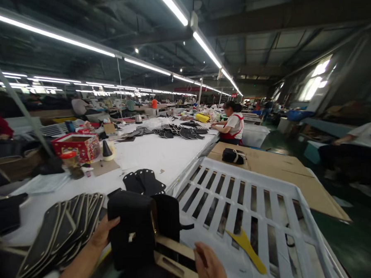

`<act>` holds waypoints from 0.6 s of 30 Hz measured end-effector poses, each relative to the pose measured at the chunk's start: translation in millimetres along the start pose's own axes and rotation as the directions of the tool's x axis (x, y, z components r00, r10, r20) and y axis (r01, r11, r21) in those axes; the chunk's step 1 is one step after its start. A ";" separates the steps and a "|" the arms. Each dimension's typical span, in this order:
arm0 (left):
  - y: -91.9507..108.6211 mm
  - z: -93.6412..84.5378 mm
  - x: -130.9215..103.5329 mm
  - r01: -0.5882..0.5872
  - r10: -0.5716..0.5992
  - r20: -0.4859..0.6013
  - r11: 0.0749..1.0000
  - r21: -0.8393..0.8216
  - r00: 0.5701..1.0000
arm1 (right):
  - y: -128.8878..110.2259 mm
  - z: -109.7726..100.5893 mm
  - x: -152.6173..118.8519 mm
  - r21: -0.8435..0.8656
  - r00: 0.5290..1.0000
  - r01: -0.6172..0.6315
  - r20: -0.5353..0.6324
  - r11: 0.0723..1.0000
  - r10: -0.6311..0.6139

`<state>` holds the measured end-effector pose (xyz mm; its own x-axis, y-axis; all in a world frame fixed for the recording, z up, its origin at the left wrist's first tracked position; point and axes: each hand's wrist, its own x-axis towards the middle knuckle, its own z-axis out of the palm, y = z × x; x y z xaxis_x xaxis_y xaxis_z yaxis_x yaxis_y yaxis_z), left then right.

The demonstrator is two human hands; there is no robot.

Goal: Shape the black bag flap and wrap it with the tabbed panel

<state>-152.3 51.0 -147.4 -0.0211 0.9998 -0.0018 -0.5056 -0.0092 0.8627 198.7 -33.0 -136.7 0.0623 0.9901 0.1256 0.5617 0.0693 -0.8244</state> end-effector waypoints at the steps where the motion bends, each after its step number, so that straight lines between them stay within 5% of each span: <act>1: 1.8 0.9 -1.7 0.001 -0.001 0.009 1.000 0.012 1.000 | -11.3 8.6 8.9 -0.080 0.998 0.048 0.053 0.996 -0.044; 3: 6.3 3.4 -3.6 0.012 -0.013 0.024 0.999 0.038 1.000 | -33.8 28.6 28.3 -0.187 0.967 0.152 0.230 0.971 -0.107; 7: 14.9 6.1 -3.6 -0.001 -0.002 0.027 0.996 0.091 1.000 | -60.5 70.4 63.7 -0.202 0.818 0.321 0.551 0.925 -0.164; 10: 18.7 5.8 -3.0 -0.005 0.000 0.038 0.993 0.116 0.999 | -63.1 92.7 82.7 -0.216 0.790 0.273 0.606 0.937 -0.090; 15: 21.6 9.0 -3.8 -0.013 0.010 0.019 0.987 0.163 1.000 | -58.9 108.2 98.2 0.000 0.650 0.161 0.753 0.987 -0.106; 18: 27.9 18.3 -6.1 -0.018 0.021 -0.009 0.970 0.242 1.000 | -57.7 115.3 101.5 0.227 0.675 0.018 0.716 0.974 -0.179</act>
<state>-150.5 45.0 -114.1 -0.0393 0.9992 0.0119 -0.2816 -0.0225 0.9593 77.5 77.6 -140.0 -0.6492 0.7430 -0.1629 0.3612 0.1127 -0.9256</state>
